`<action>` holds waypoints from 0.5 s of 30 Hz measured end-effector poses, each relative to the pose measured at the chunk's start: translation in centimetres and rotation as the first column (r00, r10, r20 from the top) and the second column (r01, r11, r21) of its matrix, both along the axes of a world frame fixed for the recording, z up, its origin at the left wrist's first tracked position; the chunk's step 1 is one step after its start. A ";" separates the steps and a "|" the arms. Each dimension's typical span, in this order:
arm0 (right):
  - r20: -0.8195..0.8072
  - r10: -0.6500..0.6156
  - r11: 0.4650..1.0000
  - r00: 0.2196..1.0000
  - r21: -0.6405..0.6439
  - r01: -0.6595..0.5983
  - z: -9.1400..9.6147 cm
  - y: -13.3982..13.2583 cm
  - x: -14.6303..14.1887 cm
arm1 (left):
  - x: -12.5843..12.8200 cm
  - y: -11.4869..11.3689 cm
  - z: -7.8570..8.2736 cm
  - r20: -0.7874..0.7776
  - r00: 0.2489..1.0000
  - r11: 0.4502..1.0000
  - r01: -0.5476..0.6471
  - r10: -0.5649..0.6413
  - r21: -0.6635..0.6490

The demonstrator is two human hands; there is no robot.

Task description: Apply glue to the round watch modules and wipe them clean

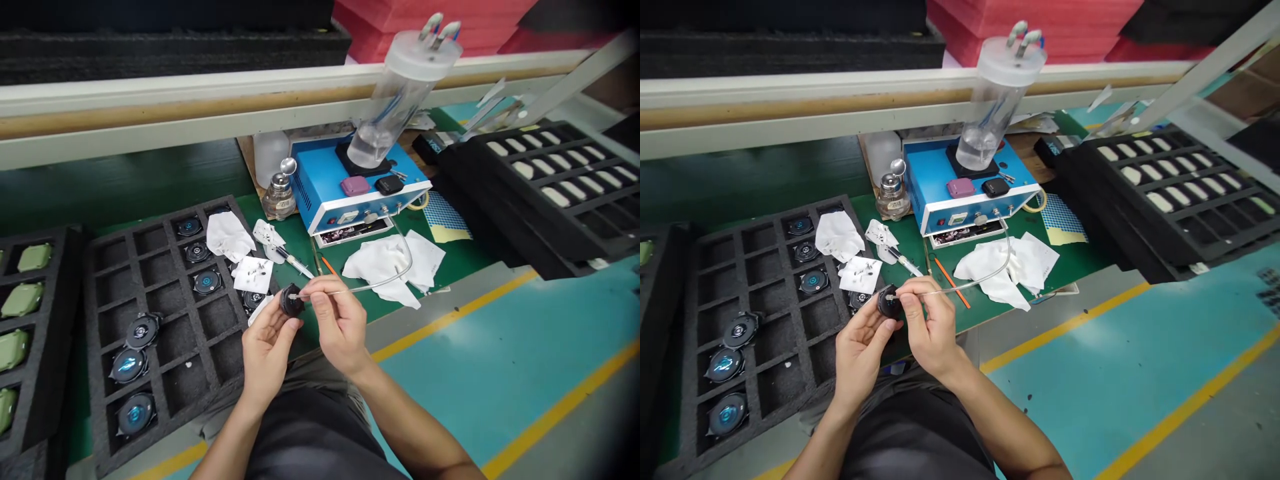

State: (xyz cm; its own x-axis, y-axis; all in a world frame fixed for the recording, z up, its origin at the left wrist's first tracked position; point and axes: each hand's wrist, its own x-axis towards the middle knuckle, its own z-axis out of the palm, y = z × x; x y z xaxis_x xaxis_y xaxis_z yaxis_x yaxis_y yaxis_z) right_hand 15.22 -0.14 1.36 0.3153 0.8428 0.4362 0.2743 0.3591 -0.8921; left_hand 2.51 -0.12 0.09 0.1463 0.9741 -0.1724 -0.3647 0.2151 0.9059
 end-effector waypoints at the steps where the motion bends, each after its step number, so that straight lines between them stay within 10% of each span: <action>1: 0.005 0.001 1.000 1.000 0.000 -0.001 0.1 0.0 0.0 | 0.0 0.0 0.0 0.001 1.000 1.000 -0.001 0.001 -0.002; 15: 0.109 0.002 1.000 0.994 -0.023 0.000 0.6 0.0 0.3 | 0.0 -0.1 0.7 0.012 0.997 0.996 0.080 -0.079 -0.048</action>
State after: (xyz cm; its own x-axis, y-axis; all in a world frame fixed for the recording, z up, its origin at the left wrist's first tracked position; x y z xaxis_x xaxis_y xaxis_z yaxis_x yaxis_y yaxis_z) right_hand 15.48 -0.17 1.92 0.2658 0.8535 0.4483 0.3703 0.3390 -0.8649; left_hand 2.52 -0.20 0.76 0.2250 0.9499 -0.2170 -0.3533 0.2871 0.8904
